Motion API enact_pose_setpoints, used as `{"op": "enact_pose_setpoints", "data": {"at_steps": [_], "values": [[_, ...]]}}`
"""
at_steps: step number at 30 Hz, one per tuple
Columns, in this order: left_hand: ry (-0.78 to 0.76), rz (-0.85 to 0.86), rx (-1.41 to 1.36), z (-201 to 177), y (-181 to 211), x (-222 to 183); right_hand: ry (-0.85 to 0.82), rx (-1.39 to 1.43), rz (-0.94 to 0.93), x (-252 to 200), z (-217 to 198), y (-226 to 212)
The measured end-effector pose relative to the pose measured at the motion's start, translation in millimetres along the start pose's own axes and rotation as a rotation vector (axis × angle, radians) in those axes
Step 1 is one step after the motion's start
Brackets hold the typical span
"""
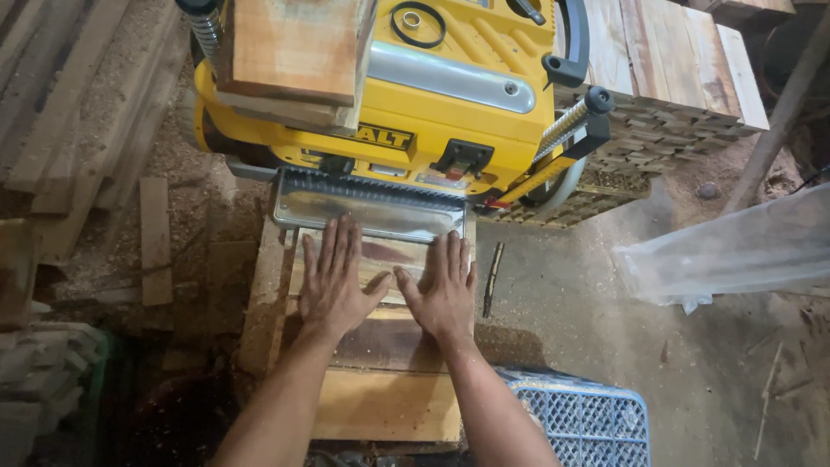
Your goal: Feeding individual wood planks into a thickness planer to smooth and level their surfaces.
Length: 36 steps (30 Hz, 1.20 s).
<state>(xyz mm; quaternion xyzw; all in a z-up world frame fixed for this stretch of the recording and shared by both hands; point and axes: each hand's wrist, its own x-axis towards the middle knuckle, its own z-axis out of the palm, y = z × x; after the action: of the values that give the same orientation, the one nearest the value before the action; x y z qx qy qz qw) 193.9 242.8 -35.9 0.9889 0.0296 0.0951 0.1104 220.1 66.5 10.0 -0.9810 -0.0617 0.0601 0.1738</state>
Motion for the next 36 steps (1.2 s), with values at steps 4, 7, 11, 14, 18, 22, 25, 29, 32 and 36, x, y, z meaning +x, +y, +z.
{"op": "enact_pose_setpoints", "data": {"at_steps": [4, 7, 11, 14, 18, 22, 25, 29, 32, 36], "values": [[-0.021, 0.013, 0.001, -5.3, 0.8, -0.7, 0.015, -0.019, 0.001, -0.2, 7.0, 5.1], [-0.008, 0.007, -0.016, -2.6, -0.3, 0.3, 0.047, -0.02, -0.028, 0.8, 12.7, 8.0], [0.047, 0.021, 0.006, -9.4, 3.1, -1.6, 0.097, 0.024, -0.023, 0.1, 14.8, 7.4], [0.034, 0.024, -0.002, -7.2, 0.5, 1.9, 0.094, 0.022, -0.024, 1.9, 13.2, 4.9], [-0.019, -0.007, -0.002, -2.1, 0.8, 0.5, 0.051, 0.071, 0.001, 0.5, 7.7, 5.2], [-0.026, -0.023, -0.002, -3.2, 1.0, 1.3, 0.013, 0.029, -0.009, 1.3, 7.9, 5.4], [0.008, 0.0, -0.013, -2.7, 1.0, 1.1, 0.018, 0.054, 0.003, 0.6, 7.2, 4.7], [0.02, 0.005, -0.021, -2.1, 0.2, 2.0, 0.039, 0.03, -0.009, 2.2, 7.4, 5.4], [-0.019, 0.002, -0.011, -5.8, 2.2, 0.5, 0.025, 0.025, 0.002, 0.5, 7.4, 4.4], [0.003, 0.012, -0.014, -5.3, 1.1, 1.1, 0.007, 0.025, 0.003, 1.9, 8.8, 3.6]]}}
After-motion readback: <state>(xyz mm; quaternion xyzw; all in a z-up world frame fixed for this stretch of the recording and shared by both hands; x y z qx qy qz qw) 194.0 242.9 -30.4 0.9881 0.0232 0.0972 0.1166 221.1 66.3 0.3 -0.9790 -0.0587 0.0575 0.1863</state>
